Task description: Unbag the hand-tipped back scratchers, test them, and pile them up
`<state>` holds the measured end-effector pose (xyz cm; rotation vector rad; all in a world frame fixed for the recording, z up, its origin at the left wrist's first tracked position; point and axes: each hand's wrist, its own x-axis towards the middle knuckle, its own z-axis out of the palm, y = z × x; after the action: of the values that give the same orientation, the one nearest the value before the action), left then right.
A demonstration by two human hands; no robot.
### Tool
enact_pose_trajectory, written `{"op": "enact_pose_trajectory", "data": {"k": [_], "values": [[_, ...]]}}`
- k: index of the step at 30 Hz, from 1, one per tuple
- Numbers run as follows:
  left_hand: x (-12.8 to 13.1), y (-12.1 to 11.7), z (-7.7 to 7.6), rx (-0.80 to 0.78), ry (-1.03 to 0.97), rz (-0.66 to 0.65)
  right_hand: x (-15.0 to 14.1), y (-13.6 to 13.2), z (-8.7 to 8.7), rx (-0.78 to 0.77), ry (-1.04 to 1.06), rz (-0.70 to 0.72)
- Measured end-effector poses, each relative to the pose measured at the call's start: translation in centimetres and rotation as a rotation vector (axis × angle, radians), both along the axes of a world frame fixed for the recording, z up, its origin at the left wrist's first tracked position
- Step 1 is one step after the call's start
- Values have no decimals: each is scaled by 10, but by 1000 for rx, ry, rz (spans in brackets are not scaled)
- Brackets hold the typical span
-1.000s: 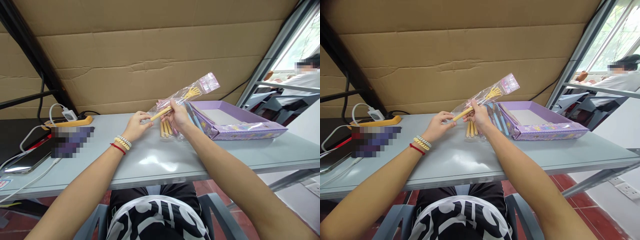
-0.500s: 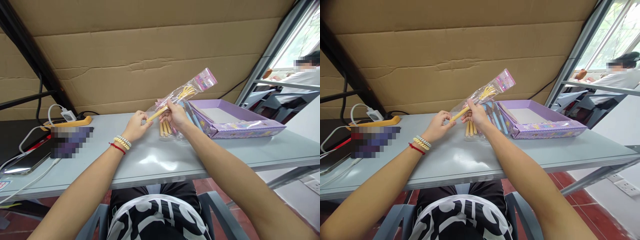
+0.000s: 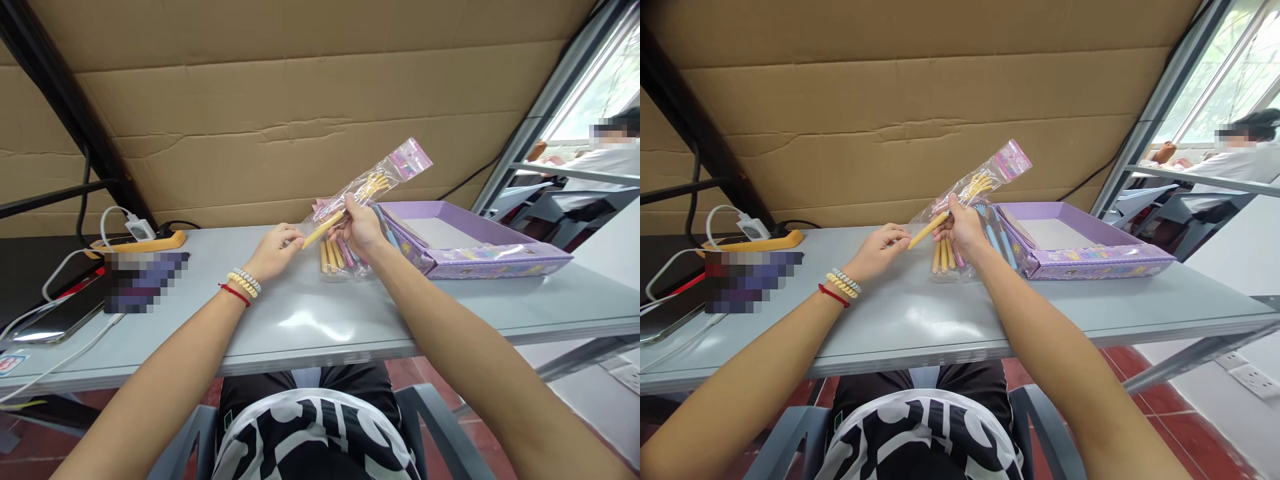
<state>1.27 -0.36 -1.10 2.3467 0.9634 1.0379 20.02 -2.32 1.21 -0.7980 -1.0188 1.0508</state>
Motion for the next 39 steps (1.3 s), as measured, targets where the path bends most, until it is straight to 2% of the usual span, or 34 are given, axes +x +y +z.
{"op": "enact_pose_trajectory", "data": {"k": [9, 12, 21, 26, 29, 31, 36, 39], "values": [[1, 2, -3, -31, 48, -55, -4, 0, -2, 1, -1, 14], [1, 5, -4, -12, 80, -36, -6, -1, -3, 18, -16, -2], [-7, 15, -4, -22, 149, 42, 17, 8, 6, 48, 69, -280], [-4, 10, -6, -57, 195, 20, 17, 8, 4, 25, 79, -218], [1, 6, -8, -13, 215, -25, 12, 6, 2, 14, 58, -154], [2, 5, -8, 27, 240, -60, 12, 7, 2, 19, 73, -159], [-2, 5, -2, 100, 248, -50, 26, 13, 5, -34, 215, -332], [-8, 4, 4, 51, 248, -49, 37, 17, 8, -92, 283, -433]]}}
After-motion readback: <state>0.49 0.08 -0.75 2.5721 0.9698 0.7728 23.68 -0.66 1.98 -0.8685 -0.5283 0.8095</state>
